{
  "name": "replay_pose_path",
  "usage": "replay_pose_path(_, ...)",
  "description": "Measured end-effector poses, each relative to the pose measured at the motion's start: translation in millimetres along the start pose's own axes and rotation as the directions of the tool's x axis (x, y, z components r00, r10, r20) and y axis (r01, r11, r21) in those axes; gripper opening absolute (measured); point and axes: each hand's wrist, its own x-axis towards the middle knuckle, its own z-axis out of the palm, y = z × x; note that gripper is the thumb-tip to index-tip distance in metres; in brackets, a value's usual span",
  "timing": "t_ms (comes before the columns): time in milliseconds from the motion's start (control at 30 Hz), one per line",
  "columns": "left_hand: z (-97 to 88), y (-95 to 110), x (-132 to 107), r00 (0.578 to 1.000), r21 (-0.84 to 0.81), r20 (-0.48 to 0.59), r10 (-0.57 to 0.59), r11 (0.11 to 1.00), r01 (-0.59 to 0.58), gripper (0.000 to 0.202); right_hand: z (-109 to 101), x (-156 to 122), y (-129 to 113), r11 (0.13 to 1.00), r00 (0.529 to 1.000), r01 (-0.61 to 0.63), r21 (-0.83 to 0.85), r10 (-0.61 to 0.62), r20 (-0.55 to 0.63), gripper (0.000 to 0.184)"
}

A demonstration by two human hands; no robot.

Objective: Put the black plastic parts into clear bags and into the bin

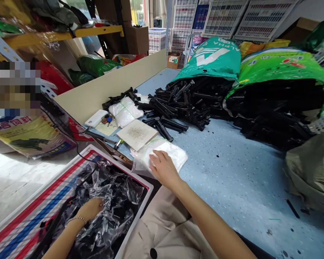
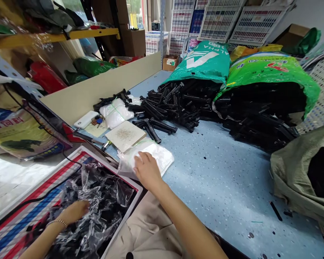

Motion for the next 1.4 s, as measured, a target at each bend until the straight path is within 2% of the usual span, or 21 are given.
replay_pose_path(67, -17.3, 21.6, 26.7, 0.988, -0.099, -0.155, 0.012, 0.995, -0.027, 0.023, 10.2, 15.1, -3.7, 0.997, 0.998, 0.056, 0.059, -0.055, -0.007, 0.030)
replay_pose_path(100, -27.3, 35.7, 38.8, 0.963, -0.173, -0.270, 0.022, 0.982, -0.071, 0.027, 14.8, 21.4, -3.0, 0.996, 0.999, 0.036, 0.076, -0.036, -0.012, 0.023)
replay_pose_path(133, -37.6, 51.8, 49.2, 0.909, -0.266, -0.417, 0.032, 0.951, -0.155, 0.029, 18.6, 26.1, -0.3, 0.996, 1.000, 0.002, 0.086, -0.001, -0.020, 0.016)
replay_pose_path(167, -47.7, 69.1, 57.6, 0.835, -0.333, -0.549, 0.038, 0.906, -0.261, 0.028, 21.3, 29.0, 4.2, 0.995, 0.999, -0.033, 0.091, 0.036, -0.031, 0.012)
replay_pose_path(200, -56.8, 86.9, 64.2, 0.766, -0.366, -0.641, 0.047, 0.858, -0.360, 0.027, 22.9, 30.0, 10.1, 0.993, 0.996, -0.064, 0.096, 0.069, -0.049, 0.012)
replay_pose_path(233, -64.5, 104.5, 69.2, 0.712, -0.377, -0.700, 0.057, 0.817, -0.436, 0.024, 23.4, 29.1, 16.8, 0.990, 0.992, -0.091, 0.104, 0.099, -0.076, 0.014)
replay_pose_path(300, -74.2, 135.4, 75.7, 0.661, -0.353, -0.746, 0.081, 0.794, -0.495, 0.018, 22.4, 23.2, 30.0, 0.982, 0.977, -0.140, 0.128, 0.158, -0.144, 0.018)
replay_pose_path(367, -76.9, 156.4, 80.2, 0.634, -0.312, -0.769, 0.079, 0.820, -0.480, 0.012, 19.9, 15.1, 38.9, 0.979, 0.969, -0.147, 0.145, 0.172, -0.180, 0.019)
replay_pose_path(433, -76.6, 165.8, 84.2, 0.640, -0.321, -0.766, 0.056, 0.830, -0.456, 0.009, 17.4, 8.7, 41.1, 0.989, 0.985, -0.081, 0.121, 0.098, -0.144, 0.021)
replay_pose_path(567, -80.4, 161.7, 86.9, 0.711, -0.444, -0.703, 0.019, 0.769, -0.460, 0.022, 14.5, 8.9, 28.9, 0.996, 0.996, 0.089, 0.026, -0.089, -0.003, 0.033)
replay_pose_path(700, -85.3, 159.5, 77.4, 0.741, -0.452, -0.664, 0.100, 0.736, -0.504, 0.028, 18.8, 23.6, 12.6, 0.987, 0.984, 0.158, 0.007, -0.158, 0.081, 0.037)
replay_pose_path(833, -81.7, 159.6, 66.7, 0.785, -0.408, -0.577, 0.225, 0.753, -0.516, 0.026, 24.8, 34.4, 10.8, 0.982, 0.991, 0.125, 0.143, -0.131, 0.034, 0.034)
replay_pose_path(933, -81.6, 149.6, 67.2, 0.803, -0.354, -0.571, 0.171, 0.832, -0.428, 0.021, 24.7, 33.8, 16.7, 0.957, 0.996, 0.071, 0.282, -0.055, -0.064, 0.030)
replay_pose_path(967, -83.0, 145.1, 69.5, 0.780, -0.324, -0.612, 0.129, 0.859, -0.396, 0.017, 24.0, 33.0, 18.2, 0.952, 0.996, 0.070, 0.298, -0.047, -0.082, 0.029)
replay_pose_path(1033, -87.9, 136.0, 77.0, 0.681, -0.179, -0.722, 0.123, 0.918, -0.355, 0.027, 22.9, 31.9, 19.2, 0.957, 0.992, 0.109, 0.270, -0.090, -0.083, 0.027)
replay_pose_path(1100, -94.3, 127.9, 87.2, 0.588, 0.072, -0.762, 0.272, 0.938, -0.340, 0.044, 23.0, 32.1, 18.0, 0.965, 0.985, 0.168, 0.201, -0.158, -0.062, 0.028)
replay_pose_path(1133, -97.6, 124.3, 92.8, 0.564, 0.201, -0.737, 0.374, 0.917, -0.345, 0.049, 23.5, 32.5, 16.9, 0.969, 0.983, 0.185, 0.166, -0.179, -0.052, 0.028)
replay_pose_path(1233, -107.0, 114.4, 107.8, 0.540, 0.407, -0.608, 0.582, 0.812, -0.417, 0.052, 26.0, 33.5, 13.9, 0.978, 0.982, 0.188, 0.092, -0.186, -0.027, 0.031)
replay_pose_path(1300, -112.6, 108.9, 114.3, 0.517, 0.452, -0.560, 0.648, 0.761, -0.465, 0.051, 27.0, 33.5, 12.3, 0.983, 0.985, 0.170, 0.064, -0.170, -0.006, 0.031)
replay_pose_path(1400, -118.9, 103.7, 118.0, 0.495, 0.476, -0.537, 0.683, 0.729, -0.492, 0.048, 26.2, 32.6, 10.3, 0.987, 0.987, 0.155, 0.035, -0.156, 0.031, 0.032)
